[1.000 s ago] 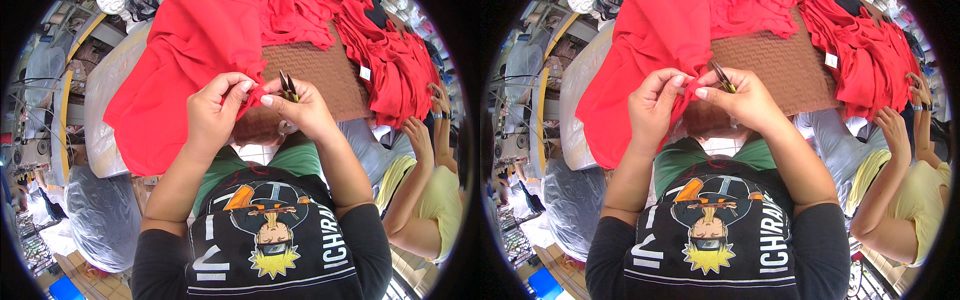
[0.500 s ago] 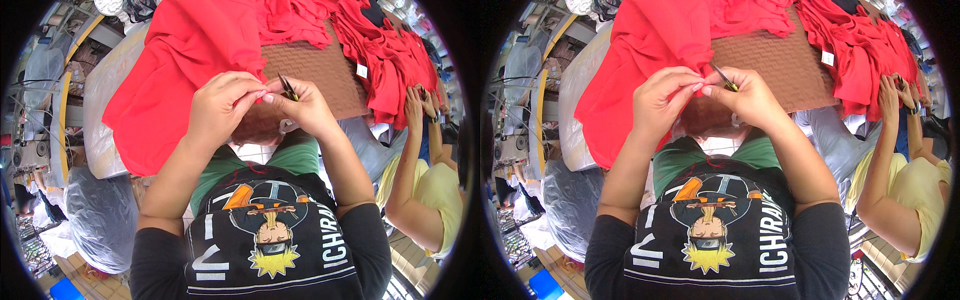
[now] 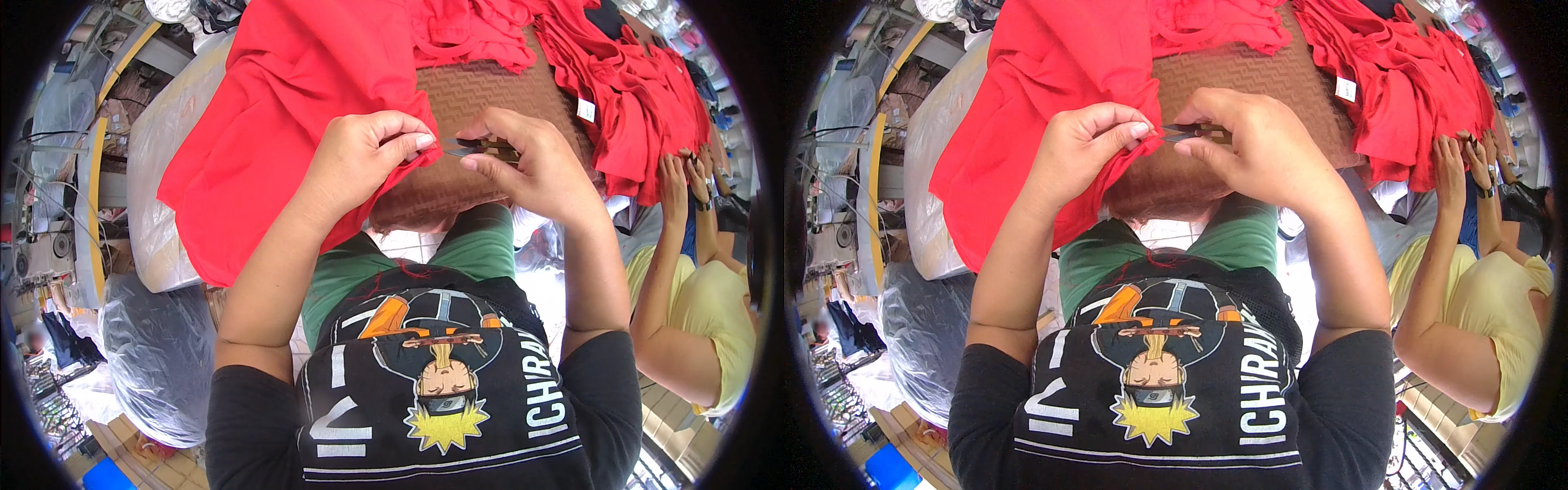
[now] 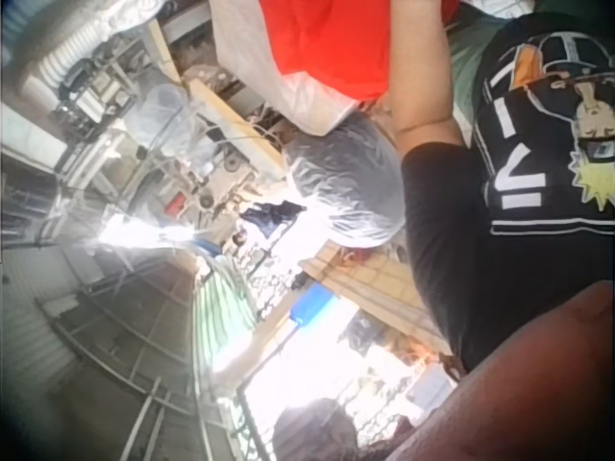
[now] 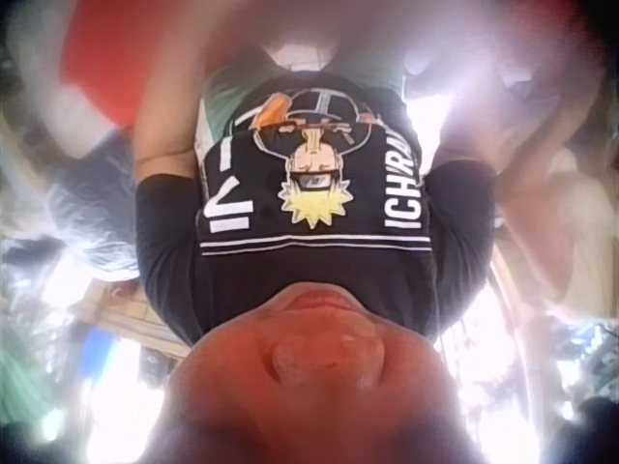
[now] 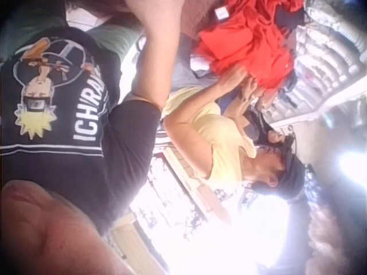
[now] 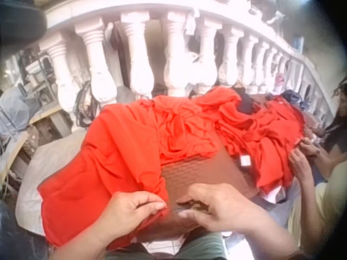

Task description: The person trims excess threads from red t-shirts using a small pair of shears, handling the garments one by one and checking different areas of the shirts.

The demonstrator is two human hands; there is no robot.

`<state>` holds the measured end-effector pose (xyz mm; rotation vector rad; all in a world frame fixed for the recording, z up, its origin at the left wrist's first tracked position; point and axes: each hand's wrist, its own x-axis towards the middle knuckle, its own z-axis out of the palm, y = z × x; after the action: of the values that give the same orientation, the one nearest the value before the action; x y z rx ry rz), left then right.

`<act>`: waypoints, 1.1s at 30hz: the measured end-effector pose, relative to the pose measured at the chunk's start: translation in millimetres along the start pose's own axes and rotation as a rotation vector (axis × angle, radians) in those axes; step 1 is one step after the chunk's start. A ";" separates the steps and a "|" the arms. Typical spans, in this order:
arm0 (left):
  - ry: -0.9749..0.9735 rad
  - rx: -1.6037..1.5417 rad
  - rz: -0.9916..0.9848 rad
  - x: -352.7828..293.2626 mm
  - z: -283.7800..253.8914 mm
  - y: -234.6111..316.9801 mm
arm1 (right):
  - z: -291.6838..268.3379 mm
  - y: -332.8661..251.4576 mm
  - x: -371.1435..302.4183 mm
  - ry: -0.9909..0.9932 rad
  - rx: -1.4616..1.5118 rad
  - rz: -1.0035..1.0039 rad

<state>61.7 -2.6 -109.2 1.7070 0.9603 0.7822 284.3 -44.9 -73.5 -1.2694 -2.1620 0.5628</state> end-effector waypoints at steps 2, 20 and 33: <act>0.013 -0.012 0.027 -0.4 0.7 -1.2 | -1.1 0.1 2.3 0.001 -0.013 -0.050; 0.002 0.061 -0.037 -5.8 2.1 8.1 | 1.5 -8.1 10.6 -0.113 -0.098 -0.052; -0.015 0.121 0.145 -9.5 4.6 14.1 | 6.7 -7.8 7.4 -0.087 -0.131 -0.026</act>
<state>64.4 -15.7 -97.8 1.9019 0.8965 0.8178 272.0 -42.4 -71.9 -1.3044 -2.3176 0.4808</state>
